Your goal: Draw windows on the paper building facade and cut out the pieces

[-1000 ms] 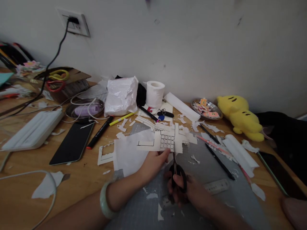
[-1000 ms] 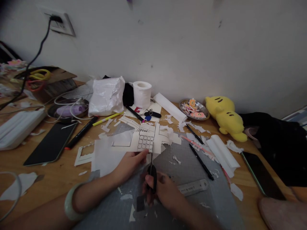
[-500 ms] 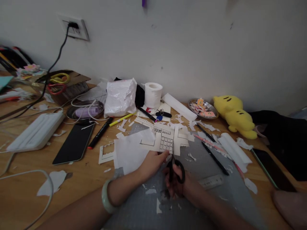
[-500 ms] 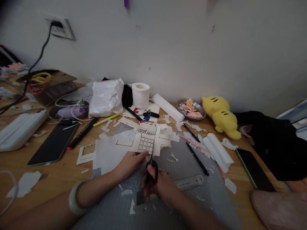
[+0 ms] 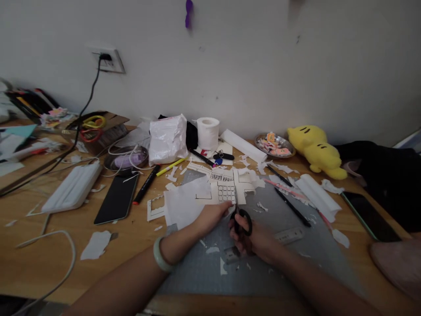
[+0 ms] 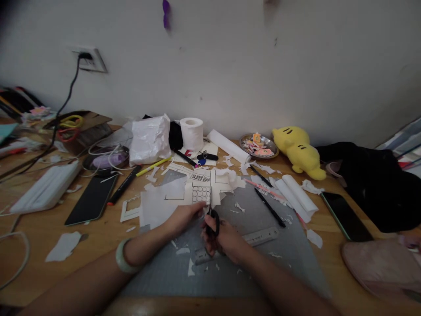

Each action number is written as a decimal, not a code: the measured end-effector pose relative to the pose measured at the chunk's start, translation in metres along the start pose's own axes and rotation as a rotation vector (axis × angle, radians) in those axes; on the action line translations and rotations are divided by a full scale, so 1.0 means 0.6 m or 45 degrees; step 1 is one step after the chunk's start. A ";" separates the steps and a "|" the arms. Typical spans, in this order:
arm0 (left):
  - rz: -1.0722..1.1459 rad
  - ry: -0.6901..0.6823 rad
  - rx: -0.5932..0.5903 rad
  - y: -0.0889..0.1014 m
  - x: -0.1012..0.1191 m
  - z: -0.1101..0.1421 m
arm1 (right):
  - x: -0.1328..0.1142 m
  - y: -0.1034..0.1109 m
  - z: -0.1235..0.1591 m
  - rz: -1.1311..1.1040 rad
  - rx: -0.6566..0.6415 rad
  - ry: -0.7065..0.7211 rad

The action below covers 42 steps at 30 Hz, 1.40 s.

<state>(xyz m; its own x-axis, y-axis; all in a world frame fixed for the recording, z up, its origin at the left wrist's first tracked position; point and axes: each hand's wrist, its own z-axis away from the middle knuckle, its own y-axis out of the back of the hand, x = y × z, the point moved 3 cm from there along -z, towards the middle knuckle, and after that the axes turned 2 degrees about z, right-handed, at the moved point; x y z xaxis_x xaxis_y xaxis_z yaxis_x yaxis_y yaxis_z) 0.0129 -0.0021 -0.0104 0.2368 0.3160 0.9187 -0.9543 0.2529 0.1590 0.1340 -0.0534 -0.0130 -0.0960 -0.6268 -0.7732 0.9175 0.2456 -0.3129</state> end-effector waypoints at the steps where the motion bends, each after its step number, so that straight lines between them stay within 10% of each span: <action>1: 0.017 -0.008 -0.003 -0.001 -0.001 -0.001 | -0.001 0.000 0.001 -0.003 -0.009 -0.014; 42: 0.139 -0.173 -0.111 -0.011 -0.006 0.000 | -0.015 0.023 -0.002 0.009 -0.123 0.052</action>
<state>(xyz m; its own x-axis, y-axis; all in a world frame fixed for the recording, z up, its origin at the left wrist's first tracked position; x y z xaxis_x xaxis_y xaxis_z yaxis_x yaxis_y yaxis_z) 0.0183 -0.0050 -0.0145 0.1007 0.2213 0.9700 -0.9523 0.3038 0.0295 0.1467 -0.0435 -0.0112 -0.1075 -0.5945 -0.7968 0.8769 0.3209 -0.3578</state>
